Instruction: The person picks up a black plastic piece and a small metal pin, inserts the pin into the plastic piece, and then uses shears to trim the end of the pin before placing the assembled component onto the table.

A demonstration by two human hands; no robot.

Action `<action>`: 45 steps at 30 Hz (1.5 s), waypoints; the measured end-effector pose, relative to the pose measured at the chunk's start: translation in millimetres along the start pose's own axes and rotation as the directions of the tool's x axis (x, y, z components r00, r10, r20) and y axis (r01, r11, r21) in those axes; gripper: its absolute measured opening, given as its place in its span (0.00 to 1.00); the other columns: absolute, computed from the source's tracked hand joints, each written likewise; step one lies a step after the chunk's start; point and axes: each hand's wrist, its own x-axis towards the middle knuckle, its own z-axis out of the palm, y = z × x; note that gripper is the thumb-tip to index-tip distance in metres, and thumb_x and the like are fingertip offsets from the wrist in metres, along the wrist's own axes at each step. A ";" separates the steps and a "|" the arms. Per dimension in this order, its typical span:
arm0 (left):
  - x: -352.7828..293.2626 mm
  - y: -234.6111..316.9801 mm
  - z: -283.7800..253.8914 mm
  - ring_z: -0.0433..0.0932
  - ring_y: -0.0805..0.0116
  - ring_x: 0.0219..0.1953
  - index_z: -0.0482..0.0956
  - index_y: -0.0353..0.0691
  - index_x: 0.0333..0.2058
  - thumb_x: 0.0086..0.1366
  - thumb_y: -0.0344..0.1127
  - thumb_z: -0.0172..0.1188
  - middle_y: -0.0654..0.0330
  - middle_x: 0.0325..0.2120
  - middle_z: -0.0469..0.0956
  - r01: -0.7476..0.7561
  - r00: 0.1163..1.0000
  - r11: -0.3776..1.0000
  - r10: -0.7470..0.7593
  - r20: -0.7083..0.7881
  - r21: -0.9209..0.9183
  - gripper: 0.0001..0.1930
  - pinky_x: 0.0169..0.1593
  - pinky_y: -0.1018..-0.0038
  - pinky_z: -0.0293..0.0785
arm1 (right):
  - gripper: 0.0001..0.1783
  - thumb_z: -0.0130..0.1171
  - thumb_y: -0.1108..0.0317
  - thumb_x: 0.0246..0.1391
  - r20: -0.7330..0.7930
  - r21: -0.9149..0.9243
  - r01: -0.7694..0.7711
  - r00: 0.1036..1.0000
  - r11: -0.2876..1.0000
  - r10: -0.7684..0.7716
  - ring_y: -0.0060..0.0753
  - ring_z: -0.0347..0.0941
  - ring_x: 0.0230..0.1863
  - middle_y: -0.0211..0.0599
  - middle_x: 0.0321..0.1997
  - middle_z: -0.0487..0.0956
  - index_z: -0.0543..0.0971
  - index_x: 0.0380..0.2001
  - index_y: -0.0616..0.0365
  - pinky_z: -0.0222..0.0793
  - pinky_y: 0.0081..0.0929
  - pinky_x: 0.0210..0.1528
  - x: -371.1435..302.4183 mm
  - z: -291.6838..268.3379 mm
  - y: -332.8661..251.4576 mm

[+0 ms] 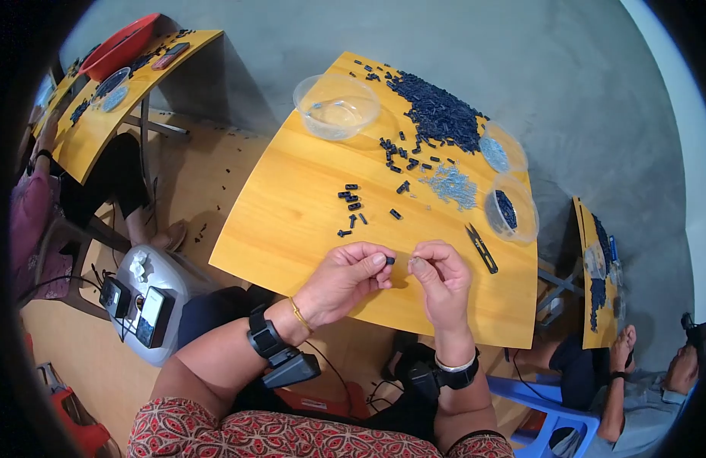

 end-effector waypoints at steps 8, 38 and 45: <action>-1.7 4.0 0.5 0.70 0.73 0.28 0.74 0.35 0.36 0.61 0.34 0.51 0.62 0.24 0.72 0.037 0.999 0.999 -0.037 -0.004 0.021 0.09 0.37 0.76 0.69 | 0.04 0.55 0.78 0.47 0.009 -0.189 0.108 0.994 0.976 -0.108 0.17 0.64 0.29 0.30 0.28 0.70 0.72 0.28 0.62 0.60 0.13 0.31 -1.6 11.6 -1.1; -0.5 1.0 1.0 0.72 0.73 0.30 0.73 0.33 0.38 0.57 0.28 0.54 0.58 0.31 0.75 0.000 1.000 1.000 0.000 0.025 0.010 0.10 0.37 0.79 0.71 | 0.03 0.53 0.77 0.47 0.069 -0.502 0.212 0.976 0.839 -0.205 0.31 0.70 0.25 0.38 0.24 0.71 0.70 0.27 0.62 0.65 0.22 0.28 -1.3 18.1 -0.9; -1.0 -0.2 3.5 0.73 0.72 0.33 0.73 0.33 0.39 0.57 0.26 0.53 0.58 0.33 0.75 -0.032 0.999 0.997 0.033 -0.014 0.065 0.10 0.40 0.78 0.72 | 0.03 0.53 0.78 0.47 -0.002 -0.346 0.115 0.992 0.931 -0.124 0.23 0.69 0.25 0.34 0.24 0.72 0.71 0.28 0.62 0.65 0.19 0.28 -5.0 19.2 3.6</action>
